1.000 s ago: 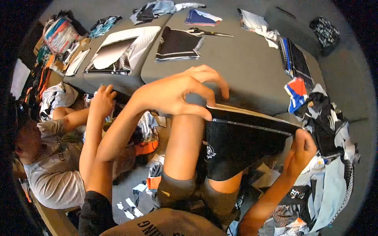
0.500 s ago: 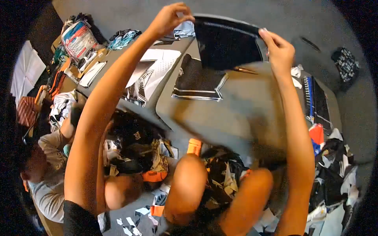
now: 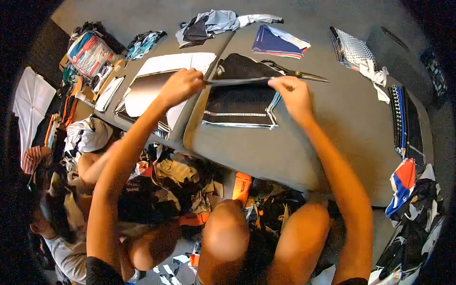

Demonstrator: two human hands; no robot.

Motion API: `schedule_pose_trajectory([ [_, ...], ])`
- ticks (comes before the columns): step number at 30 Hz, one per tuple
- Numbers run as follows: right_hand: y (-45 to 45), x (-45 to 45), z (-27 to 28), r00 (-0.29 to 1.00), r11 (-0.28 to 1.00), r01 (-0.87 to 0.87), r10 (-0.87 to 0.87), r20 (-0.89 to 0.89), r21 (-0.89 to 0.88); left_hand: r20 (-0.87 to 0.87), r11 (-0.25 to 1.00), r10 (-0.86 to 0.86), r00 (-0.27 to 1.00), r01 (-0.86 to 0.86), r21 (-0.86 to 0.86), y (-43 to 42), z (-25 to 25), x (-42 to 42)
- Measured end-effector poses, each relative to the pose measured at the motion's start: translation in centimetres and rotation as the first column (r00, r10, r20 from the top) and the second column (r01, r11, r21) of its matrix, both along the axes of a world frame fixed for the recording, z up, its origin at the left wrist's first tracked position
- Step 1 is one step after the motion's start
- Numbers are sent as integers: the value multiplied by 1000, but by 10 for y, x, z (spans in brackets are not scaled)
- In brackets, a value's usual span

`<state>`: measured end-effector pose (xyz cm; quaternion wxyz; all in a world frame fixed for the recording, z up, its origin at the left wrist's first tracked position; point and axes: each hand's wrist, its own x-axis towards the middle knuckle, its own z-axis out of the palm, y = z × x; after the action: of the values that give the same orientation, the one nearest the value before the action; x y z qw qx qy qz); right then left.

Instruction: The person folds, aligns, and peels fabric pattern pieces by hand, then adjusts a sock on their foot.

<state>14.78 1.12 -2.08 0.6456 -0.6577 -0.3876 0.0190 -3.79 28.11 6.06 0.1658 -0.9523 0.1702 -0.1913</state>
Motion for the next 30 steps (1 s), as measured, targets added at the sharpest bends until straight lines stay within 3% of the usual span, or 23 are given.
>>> schedule_pose_trajectory([
  [6,-10,-16,-16,977,999,-42,47,209,-27,-59,992,-2,998,9,122,-24,-18,-16],
  [12,-21,-24,-9,988,990,-60,77,137,-129,4,984,-10,1000,9,177,-32,-12,-27],
  [17,-35,-31,-10,976,974,-64,106,188,-217,93,955,166,982,-184,232,-58,-22,-44],
  [21,-44,-32,-10,978,966,-91,133,163,-243,153,948,253,955,-276,158,-68,-33,-52],
  [30,-53,-40,-4,961,938,-126,196,194,-323,148,944,282,948,-302,133,-82,-46,-65],
])
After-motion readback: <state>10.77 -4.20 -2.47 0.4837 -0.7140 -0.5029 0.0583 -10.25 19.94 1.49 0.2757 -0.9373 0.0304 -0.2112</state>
